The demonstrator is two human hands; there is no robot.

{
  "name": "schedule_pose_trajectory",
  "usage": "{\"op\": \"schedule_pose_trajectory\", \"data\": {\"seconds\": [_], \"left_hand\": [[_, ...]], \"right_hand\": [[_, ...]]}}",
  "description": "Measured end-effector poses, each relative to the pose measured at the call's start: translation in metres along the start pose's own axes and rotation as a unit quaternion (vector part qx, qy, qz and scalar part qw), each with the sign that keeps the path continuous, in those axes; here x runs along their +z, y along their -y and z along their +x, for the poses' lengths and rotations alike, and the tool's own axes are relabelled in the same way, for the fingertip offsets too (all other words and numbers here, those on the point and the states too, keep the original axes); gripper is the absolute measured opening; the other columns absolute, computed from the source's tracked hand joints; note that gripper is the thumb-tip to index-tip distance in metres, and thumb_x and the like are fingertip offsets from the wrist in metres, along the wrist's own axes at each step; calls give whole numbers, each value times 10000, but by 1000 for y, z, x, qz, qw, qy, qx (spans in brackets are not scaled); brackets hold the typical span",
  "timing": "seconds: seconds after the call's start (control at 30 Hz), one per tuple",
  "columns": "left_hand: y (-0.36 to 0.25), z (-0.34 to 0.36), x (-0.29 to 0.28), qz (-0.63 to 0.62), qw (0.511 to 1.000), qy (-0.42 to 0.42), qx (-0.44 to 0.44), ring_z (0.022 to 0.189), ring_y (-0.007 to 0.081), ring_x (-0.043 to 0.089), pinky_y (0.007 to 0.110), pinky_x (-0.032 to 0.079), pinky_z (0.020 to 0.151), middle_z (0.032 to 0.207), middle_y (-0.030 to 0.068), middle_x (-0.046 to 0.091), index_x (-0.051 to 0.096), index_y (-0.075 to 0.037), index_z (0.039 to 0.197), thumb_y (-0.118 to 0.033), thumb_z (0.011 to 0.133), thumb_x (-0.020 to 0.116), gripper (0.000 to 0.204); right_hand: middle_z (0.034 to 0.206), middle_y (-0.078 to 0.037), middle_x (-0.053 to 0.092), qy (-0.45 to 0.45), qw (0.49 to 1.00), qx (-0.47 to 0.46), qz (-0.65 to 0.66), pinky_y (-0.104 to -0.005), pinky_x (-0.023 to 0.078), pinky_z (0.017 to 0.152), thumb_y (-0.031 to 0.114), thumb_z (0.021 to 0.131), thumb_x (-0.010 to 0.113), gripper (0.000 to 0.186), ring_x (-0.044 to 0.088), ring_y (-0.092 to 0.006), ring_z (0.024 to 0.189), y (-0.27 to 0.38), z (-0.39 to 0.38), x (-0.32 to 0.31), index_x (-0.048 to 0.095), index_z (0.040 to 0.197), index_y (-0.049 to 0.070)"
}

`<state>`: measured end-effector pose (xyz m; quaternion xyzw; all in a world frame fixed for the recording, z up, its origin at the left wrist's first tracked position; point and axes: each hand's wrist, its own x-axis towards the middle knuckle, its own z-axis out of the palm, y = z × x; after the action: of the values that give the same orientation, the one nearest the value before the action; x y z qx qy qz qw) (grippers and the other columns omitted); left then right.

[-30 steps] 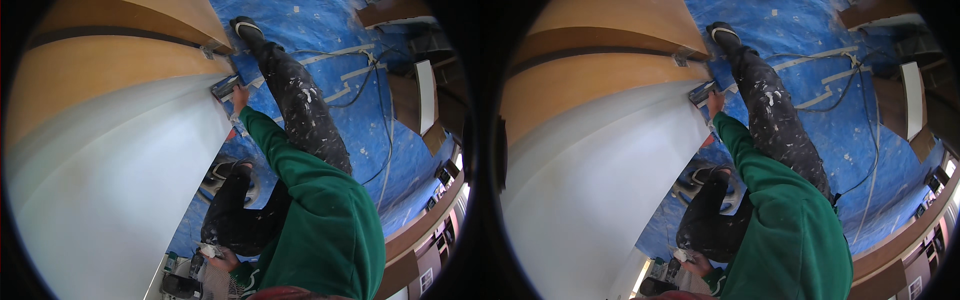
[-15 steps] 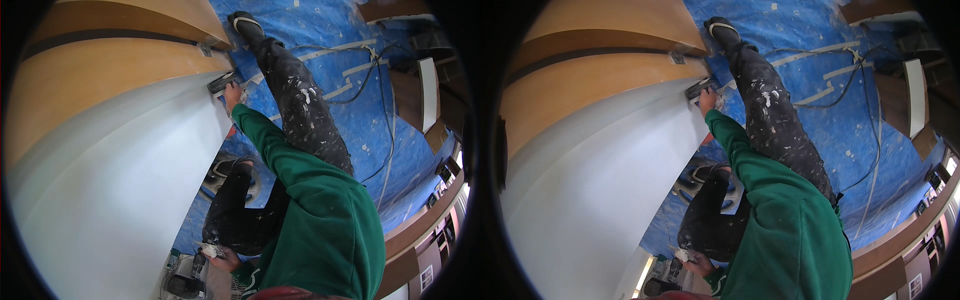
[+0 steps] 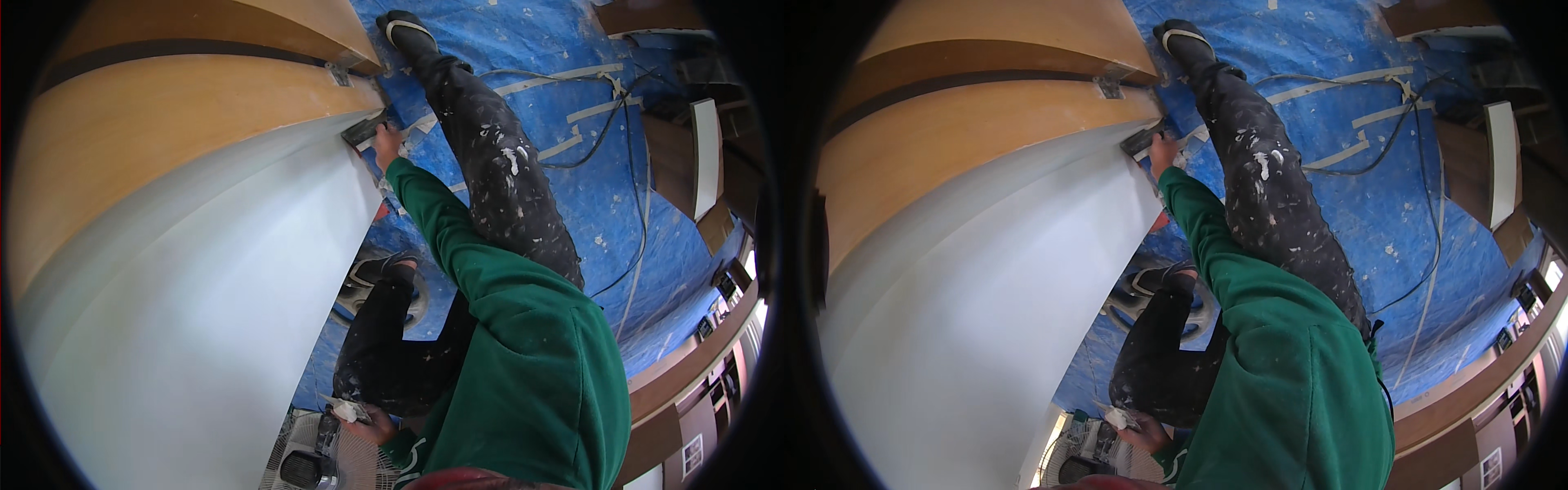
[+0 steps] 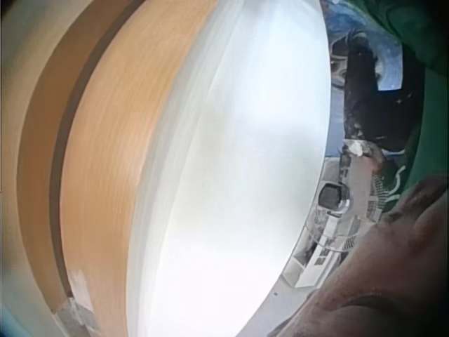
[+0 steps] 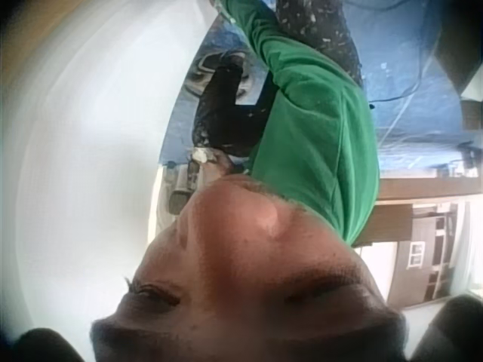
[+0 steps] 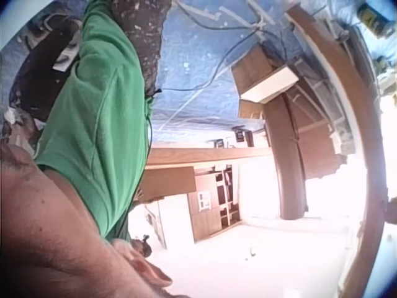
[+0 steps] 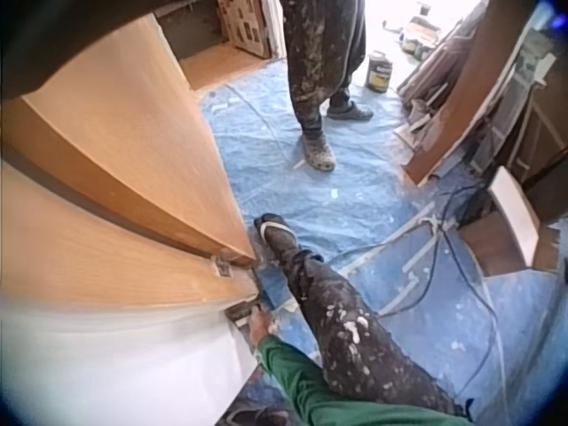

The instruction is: The person applies plaster or putty to the edges of a wall and door frame using a putty knife, smoothing the material along the surface.

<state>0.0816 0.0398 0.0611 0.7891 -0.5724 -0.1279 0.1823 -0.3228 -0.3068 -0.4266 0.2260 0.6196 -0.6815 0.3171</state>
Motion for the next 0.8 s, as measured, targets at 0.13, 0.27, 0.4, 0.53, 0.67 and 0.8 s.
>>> {"op": "schedule_pose_trajectory", "data": {"seconds": [0.13, 0.27, 0.4, 0.53, 0.67, 0.8], "left_hand": [[-7, -10, -2, -296, 948, -44, -106, 1183, 334, 579, 411, 437, 1037, 1318, 268, 531, 363, 116, 1417, 93, 814, 591, 645], [-22, -4, 2, -291, 949, -50, -115, 1173, 319, 584, 403, 428, 1043, 1311, 262, 540, 363, 111, 1420, 116, 800, 578, 656], [-26, 9, 5, -50, 997, 34, 41, 1165, 321, 586, 394, 424, 1041, 1297, 260, 551, 379, 118, 1398, 107, 810, 569, 619], [-54, -8, 11, 94, 993, 4, 66, 1161, 308, 585, 379, 428, 1035, 1301, 249, 550, 383, 125, 1381, 110, 818, 553, 589], [-58, -10, 15, -14, 1000, 2, -2, 1177, 285, 576, 365, 428, 1043, 1339, 234, 524, 366, 117, 1397, 126, 829, 543, 595], [-52, 4, 23, -47, 997, 20, 58, 1195, 269, 565, 360, 423, 1060, 1372, 224, 502, 352, 101, 1416, 121, 876, 510, 563]], "right_hand": [[979, -55, 665, 65, 975, 163, 134, -340, 517, 724, 115, 884, 596, 257, 634, -174, 830, 21, -13, 7, 635, 1124, 33], [1020, -37, 671, 92, 966, 163, 176, -325, 534, 747, 84, 891, 593, 291, 652, -168, 875, 40, -25, 12, 614, 1180, 61], [1005, -20, 674, 74, 969, 133, 194, -318, 530, 752, 81, 886, 597, 318, 650, -162, 873, 61, -32, 12, 615, 1204, 73], [992, -26, 681, 98, 979, 101, 146, -293, 510, 739, 81, 878, 609, 332, 628, -134, 857, 93, -80, 18, 632, 1208, 47], [1016, -55, 687, 125, 991, 38, 7, -281, 488, 777, 86, 869, 621, 335, 621, -143, 876, 102, -110, 12, 641, 1191, -2], [1025, -78, 682, -12, 999, -34, -20, -309, 482, 798, 72, 860, 613, 340, 616, -169, 903, 62, -84, -9, 636, 1186, -24]]}}
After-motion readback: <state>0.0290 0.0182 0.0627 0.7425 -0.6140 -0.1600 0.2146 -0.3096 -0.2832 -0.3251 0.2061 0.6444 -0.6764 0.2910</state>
